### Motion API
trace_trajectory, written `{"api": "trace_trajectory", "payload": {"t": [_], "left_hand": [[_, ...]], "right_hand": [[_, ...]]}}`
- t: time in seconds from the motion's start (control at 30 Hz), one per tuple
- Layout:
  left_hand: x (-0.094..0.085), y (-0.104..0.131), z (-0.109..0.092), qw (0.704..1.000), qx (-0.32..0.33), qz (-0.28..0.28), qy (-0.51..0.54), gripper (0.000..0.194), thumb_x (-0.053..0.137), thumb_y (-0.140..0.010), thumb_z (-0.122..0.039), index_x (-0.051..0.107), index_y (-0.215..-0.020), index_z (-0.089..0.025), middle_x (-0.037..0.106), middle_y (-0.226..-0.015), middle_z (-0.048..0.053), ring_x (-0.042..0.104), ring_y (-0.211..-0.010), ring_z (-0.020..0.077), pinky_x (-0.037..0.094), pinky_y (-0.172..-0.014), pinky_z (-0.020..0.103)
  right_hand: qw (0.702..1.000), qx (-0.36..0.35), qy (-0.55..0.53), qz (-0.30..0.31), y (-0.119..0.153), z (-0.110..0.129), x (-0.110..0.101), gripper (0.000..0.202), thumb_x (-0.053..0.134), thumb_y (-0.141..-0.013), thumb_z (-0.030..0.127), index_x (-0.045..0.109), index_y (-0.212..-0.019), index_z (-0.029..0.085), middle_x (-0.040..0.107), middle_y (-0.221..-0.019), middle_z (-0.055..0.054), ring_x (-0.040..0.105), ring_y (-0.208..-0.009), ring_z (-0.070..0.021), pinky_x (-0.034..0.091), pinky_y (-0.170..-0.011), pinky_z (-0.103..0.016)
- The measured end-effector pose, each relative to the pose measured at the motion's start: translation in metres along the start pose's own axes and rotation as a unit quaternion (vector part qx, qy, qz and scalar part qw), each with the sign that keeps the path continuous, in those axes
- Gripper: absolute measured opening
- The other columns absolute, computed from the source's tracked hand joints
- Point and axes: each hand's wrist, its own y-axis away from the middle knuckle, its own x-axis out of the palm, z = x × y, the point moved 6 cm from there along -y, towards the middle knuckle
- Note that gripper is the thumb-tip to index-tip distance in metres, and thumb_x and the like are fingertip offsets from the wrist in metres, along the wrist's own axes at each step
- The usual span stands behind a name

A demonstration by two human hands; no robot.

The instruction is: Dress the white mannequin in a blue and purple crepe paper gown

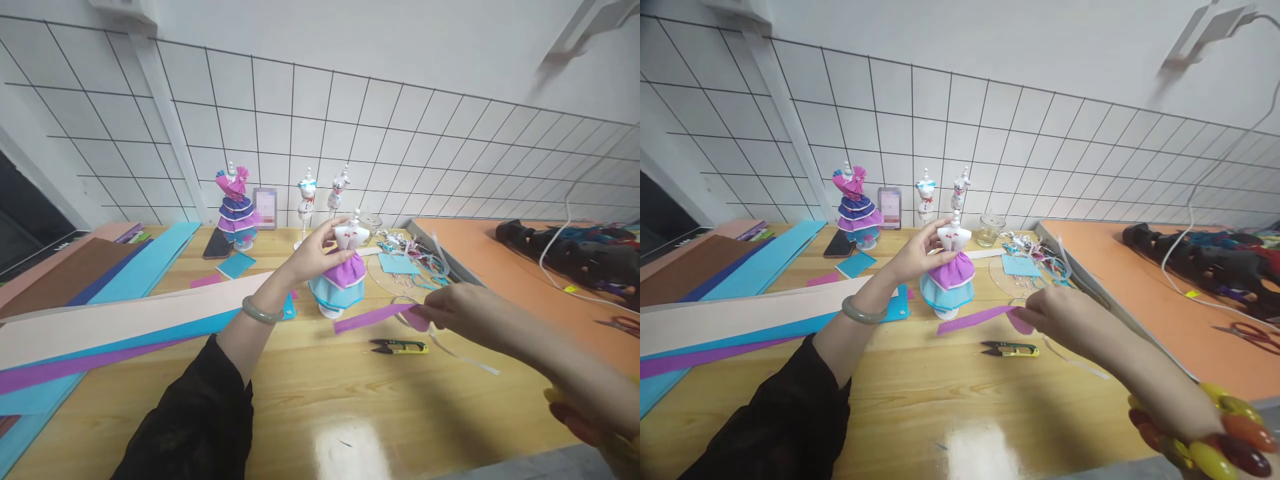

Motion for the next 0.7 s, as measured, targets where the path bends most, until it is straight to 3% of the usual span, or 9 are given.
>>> {"api": "trace_trajectory", "payload": {"t": [0.17, 0.37, 0.5, 0.6, 0.7], "left_hand": [[0.001, 0.000, 0.000, 1.000, -0.003, 0.014, -0.028, 0.077, 0.072, -0.077, -0.033, 0.035, -0.145, -0.026, 0.056, -0.133, 0.011, 0.053, -0.124, 0.0230, 0.038, -0.109, 0.045], [0.005, -0.001, 0.004, 1.000, -0.002, 0.017, -0.016, 0.058, 0.065, -0.083, -0.031, 0.046, -0.137, -0.021, 0.060, -0.129, 0.012, 0.057, -0.119, 0.0230, 0.042, -0.106, 0.044], [0.003, 0.000, 0.000, 0.999, 0.007, 0.019, -0.037, 0.076, 0.071, -0.079, -0.034, 0.035, -0.145, -0.025, 0.051, -0.141, 0.013, 0.047, -0.132, 0.0254, 0.036, -0.111, 0.046], [-0.006, 0.001, -0.018, 0.993, 0.045, -0.040, -0.102, 0.082, 0.076, -0.074, -0.037, 0.035, -0.144, -0.026, 0.047, -0.145, 0.012, 0.042, -0.137, 0.0263, 0.032, -0.113, 0.046], [-0.018, 0.010, -0.048, 0.968, 0.131, -0.183, -0.114, 0.059, 0.071, -0.079, -0.039, 0.048, -0.131, -0.024, 0.058, -0.131, 0.010, 0.054, -0.124, 0.0219, 0.040, -0.107, 0.040]], "right_hand": [[0.986, 0.008, -0.105, 0.128, 0.001, -0.011, 0.008, 0.053, 0.054, -0.081, 0.065, 0.066, -0.052, 0.022, 0.061, -0.051, -0.002, 0.049, -0.043, -0.0136, 0.032, -0.042, -0.026], [0.953, 0.001, -0.186, 0.237, 0.007, 0.003, 0.002, 0.044, 0.063, -0.078, 0.060, 0.063, -0.056, 0.021, 0.060, -0.054, -0.001, 0.051, -0.049, -0.0135, 0.037, -0.048, -0.026], [0.940, 0.003, -0.198, 0.277, 0.014, 0.008, -0.004, 0.046, 0.057, -0.082, 0.059, 0.060, -0.058, 0.020, 0.055, -0.055, 0.001, 0.046, -0.051, -0.0113, 0.036, -0.051, -0.025], [0.929, -0.004, -0.219, 0.297, 0.020, 0.007, -0.008, 0.045, 0.056, -0.084, 0.057, 0.061, -0.059, 0.020, 0.052, -0.055, 0.001, 0.045, -0.052, -0.0111, 0.036, -0.052, -0.025], [0.919, -0.007, -0.238, 0.313, 0.027, 0.004, -0.012, 0.041, 0.060, -0.083, 0.053, 0.062, -0.060, 0.019, 0.053, -0.056, 0.000, 0.046, -0.053, -0.0119, 0.037, -0.053, -0.026]]}}
